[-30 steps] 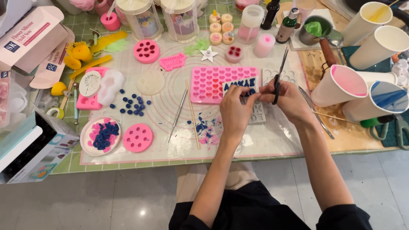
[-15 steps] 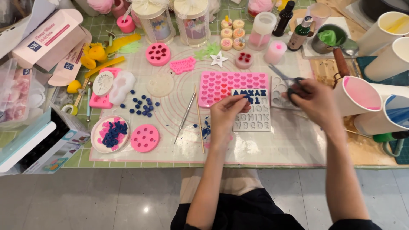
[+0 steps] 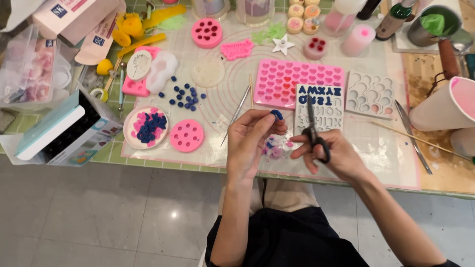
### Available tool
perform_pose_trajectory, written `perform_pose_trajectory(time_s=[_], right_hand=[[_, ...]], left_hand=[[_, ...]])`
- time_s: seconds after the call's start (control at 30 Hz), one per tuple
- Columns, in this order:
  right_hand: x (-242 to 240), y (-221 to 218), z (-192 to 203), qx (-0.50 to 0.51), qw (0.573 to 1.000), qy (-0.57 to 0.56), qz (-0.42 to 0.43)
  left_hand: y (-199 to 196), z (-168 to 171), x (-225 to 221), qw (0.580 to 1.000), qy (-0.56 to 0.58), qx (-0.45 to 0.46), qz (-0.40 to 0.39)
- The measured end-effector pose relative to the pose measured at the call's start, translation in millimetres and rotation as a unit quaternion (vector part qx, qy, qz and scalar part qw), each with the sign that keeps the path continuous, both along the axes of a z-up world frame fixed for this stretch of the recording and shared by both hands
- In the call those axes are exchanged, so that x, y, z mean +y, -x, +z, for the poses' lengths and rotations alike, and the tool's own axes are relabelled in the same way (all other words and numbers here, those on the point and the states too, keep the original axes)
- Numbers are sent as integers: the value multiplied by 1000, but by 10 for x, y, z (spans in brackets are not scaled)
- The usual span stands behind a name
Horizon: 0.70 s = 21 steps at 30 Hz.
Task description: Trimming and cleaning small alphabet-shaped wax pieces using scissors and a metal stylus.
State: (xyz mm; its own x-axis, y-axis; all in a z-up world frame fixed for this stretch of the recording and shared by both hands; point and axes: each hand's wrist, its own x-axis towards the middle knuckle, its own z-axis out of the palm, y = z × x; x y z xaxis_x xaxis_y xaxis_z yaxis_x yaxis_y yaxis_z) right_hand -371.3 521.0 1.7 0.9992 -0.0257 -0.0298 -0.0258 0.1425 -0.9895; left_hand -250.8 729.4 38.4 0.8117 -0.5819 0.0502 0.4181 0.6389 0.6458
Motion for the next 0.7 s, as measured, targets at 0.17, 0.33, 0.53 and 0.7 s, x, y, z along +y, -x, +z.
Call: perform_pose_trajectory(time_s=[0.17, 0.33, 0.53, 0.7], right_hand=[[458, -54, 81, 30, 998, 1, 51], [711, -91, 389, 44, 993, 36, 107], [624, -99, 281, 25, 992, 58, 107], [611, -100, 242, 13, 994, 49, 101]], left_hand=[[65, 93, 101, 995, -50, -54, 66], [85, 91, 70, 989, -94, -74, 82], [58, 20, -15, 989, -105, -68, 76], [47, -40, -73, 990, -105, -65, 74]])
